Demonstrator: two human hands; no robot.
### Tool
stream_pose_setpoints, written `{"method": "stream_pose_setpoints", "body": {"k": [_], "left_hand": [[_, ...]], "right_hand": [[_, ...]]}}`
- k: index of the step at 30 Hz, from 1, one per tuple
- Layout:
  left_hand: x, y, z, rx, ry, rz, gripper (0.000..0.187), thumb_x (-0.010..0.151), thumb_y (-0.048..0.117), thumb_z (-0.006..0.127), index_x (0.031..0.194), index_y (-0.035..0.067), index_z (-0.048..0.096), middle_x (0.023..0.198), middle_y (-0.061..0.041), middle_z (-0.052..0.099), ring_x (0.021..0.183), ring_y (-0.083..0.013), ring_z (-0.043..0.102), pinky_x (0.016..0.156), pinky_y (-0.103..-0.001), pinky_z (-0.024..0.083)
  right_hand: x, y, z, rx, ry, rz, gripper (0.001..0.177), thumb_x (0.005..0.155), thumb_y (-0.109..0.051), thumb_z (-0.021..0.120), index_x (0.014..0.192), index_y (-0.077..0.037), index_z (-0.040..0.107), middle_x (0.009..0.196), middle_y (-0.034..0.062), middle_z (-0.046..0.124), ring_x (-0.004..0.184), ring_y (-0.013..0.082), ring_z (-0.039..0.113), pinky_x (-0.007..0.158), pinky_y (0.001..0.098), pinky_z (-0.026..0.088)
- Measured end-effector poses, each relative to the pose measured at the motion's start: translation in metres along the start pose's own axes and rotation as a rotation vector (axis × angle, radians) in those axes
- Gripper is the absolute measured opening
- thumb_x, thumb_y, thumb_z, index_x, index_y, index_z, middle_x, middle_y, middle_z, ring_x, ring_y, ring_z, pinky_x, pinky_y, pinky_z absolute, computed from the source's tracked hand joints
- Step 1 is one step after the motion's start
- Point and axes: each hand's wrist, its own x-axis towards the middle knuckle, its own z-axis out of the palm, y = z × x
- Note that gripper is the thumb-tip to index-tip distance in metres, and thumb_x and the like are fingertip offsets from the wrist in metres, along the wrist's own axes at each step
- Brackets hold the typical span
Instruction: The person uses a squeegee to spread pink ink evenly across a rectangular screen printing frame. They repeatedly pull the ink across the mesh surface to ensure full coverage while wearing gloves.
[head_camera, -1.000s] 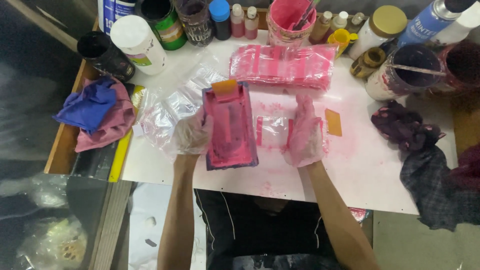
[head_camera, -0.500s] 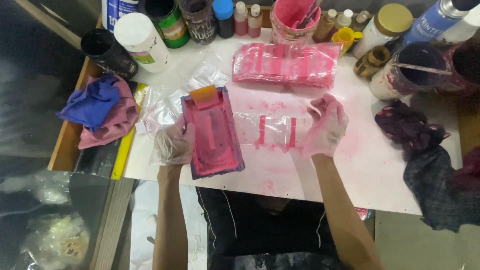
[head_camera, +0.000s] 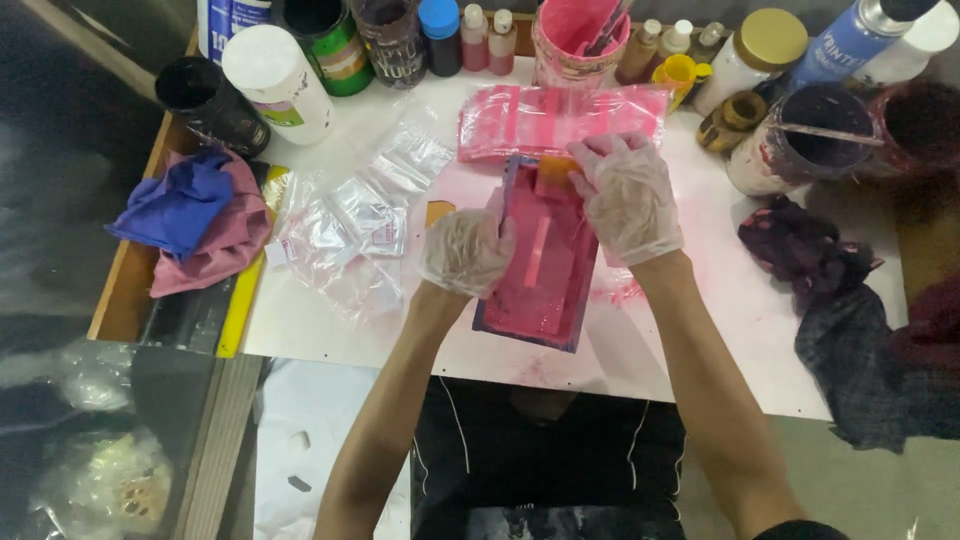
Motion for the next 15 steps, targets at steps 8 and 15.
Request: {"method": "stream_pose_setpoints", "body": {"k": [8,15], "left_hand": [[0.040,-0.003,0.007,0.066,-0.192,-0.064,0.058,0.100,0.053,0.036,0.150,0.026,0.049,0.112,-0.014,0.075,0.105,-0.0346,0.073,0.092,-0.051,0.057],[0.057,-0.011,0.006,0.002,-0.171,-0.028,0.053,0.098,0.054,0.043,0.140,0.024,0.059,0.101,-0.015,0.075,0.099,-0.0357,0.074,0.086,-0.052,0.060]], "right_hand": [[-0.011,-0.006,-0.041,-0.044,0.064,0.091,0.028,0.100,-0.042,0.068,0.119,-0.022,0.074,0.111,0.0033,0.067,0.110,0.0330,0.061,0.083,0.0469,0.059],[-0.009,-0.001,-0.047,0.149,0.450,0.104,0.016,0.092,-0.026,0.089,0.100,-0.017,0.078,0.097,0.0026,0.072,0.086,0.0291,0.070,0.078,0.0371,0.057]]}}
